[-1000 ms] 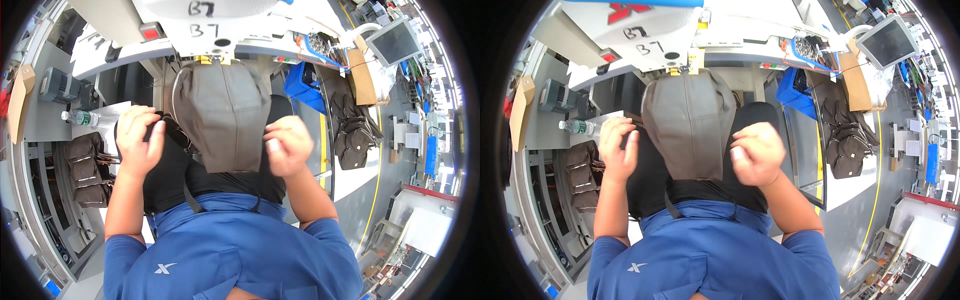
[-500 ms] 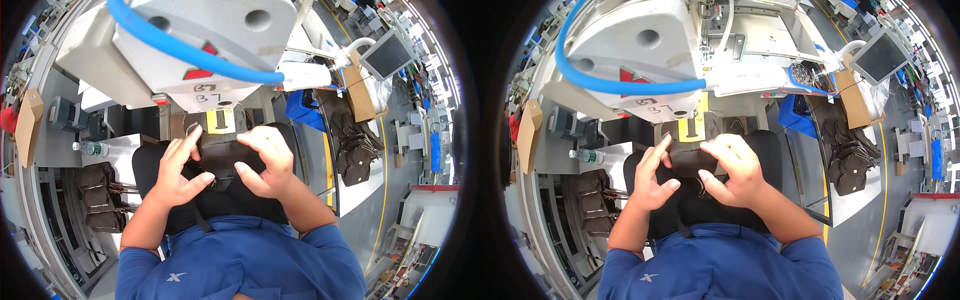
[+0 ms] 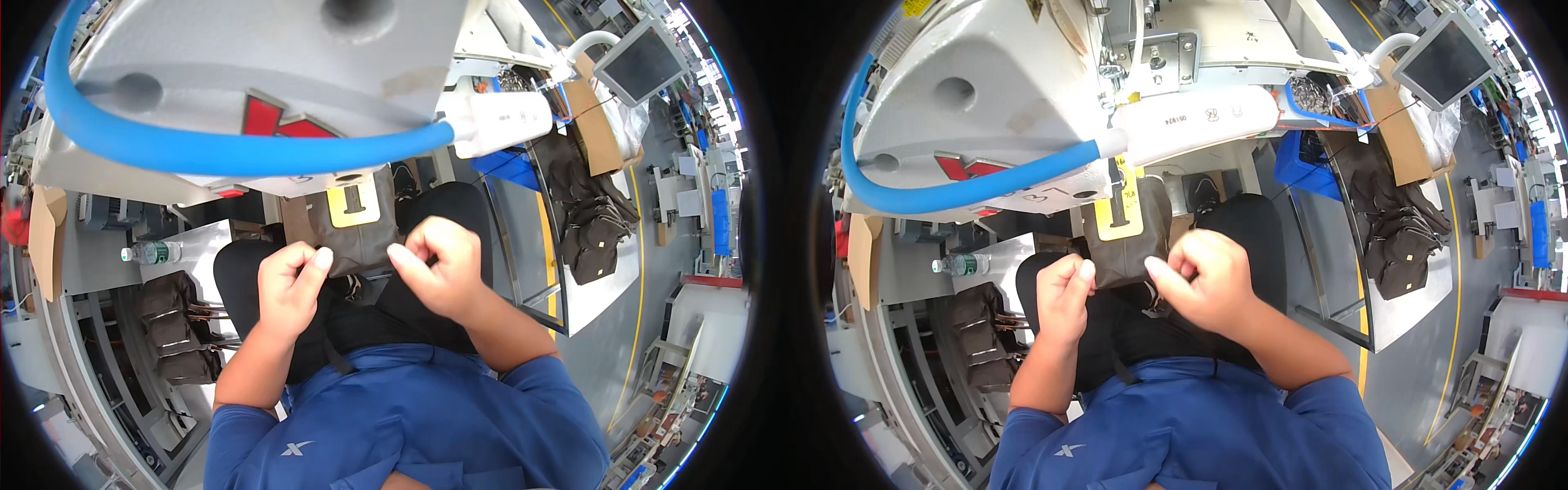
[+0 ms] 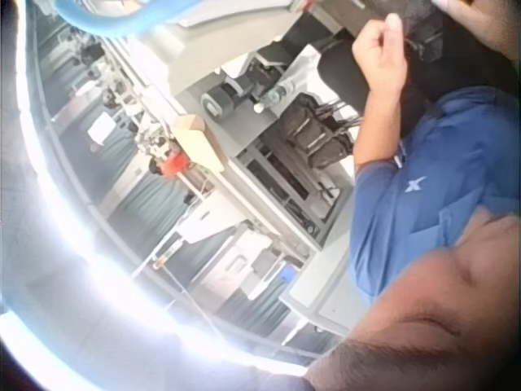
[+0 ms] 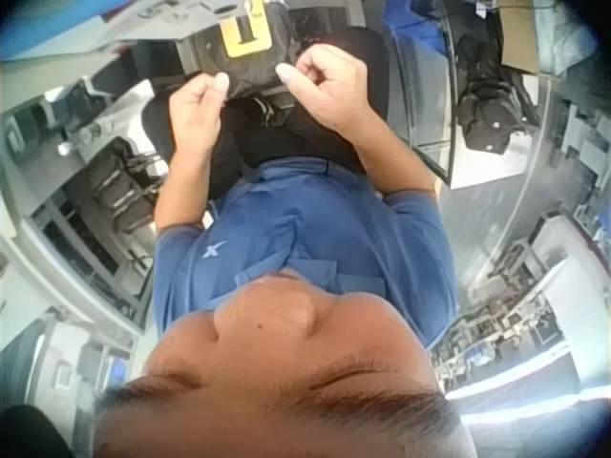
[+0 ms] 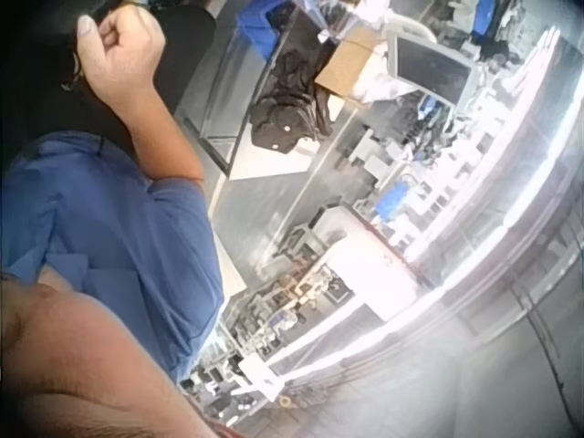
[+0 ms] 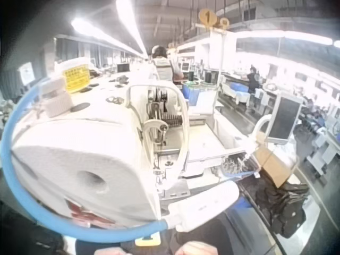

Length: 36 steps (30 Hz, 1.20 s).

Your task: The person sews a fabric pouch using a sewing machine, unzips the pouch to look inside, folds a strap through a metal ring, stitches the strap on the machine, and positions another pouch under the machine clamp to sew it.

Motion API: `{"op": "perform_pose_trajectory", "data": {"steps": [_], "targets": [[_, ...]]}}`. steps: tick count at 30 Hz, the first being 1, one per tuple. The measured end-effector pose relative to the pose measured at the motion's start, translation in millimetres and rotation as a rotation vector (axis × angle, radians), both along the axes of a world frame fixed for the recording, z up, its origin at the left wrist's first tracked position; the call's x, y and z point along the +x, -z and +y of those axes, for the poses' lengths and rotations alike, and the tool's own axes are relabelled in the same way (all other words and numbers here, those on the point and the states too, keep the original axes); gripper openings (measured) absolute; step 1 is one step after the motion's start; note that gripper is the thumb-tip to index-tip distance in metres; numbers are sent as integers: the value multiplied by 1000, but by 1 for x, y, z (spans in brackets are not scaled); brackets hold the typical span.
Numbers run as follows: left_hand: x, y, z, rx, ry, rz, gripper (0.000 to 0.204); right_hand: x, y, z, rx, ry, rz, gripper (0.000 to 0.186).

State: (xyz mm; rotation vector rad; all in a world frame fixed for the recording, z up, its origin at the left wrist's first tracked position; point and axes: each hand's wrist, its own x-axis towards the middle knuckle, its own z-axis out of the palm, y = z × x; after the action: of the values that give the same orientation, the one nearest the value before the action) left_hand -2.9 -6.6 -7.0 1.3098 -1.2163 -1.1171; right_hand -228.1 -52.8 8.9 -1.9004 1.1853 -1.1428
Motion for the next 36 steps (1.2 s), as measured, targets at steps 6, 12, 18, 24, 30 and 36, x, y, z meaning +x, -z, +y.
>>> {"op": "perform_pose_trajectory", "data": {"steps": [6, 12, 18, 24, 30, 36], "targets": [[-3, -1, -1, 161, 69, 106, 40, 0, -1, 0, 623, -143, -173, 35], [-3, -6, -2, 202, 77, 253, 37, -1, 10, -1, 706, -231, -438, 34], [-3, -5, -1, 221, 79, 350, 35, -4, 12, -4, 679, -242, -446, 34], [0, -3, -3, 205, 108, 326, 35, 4, 9, -15, 605, -132, -302, 34], [8, 0, -6, 215, 123, 254, 36, -3, 20, -29, 527, -24, -316, 42], [4, 5, -24, 180, 11, 190, 43, 13, 24, -45, 534, -4, -238, 48]]}}
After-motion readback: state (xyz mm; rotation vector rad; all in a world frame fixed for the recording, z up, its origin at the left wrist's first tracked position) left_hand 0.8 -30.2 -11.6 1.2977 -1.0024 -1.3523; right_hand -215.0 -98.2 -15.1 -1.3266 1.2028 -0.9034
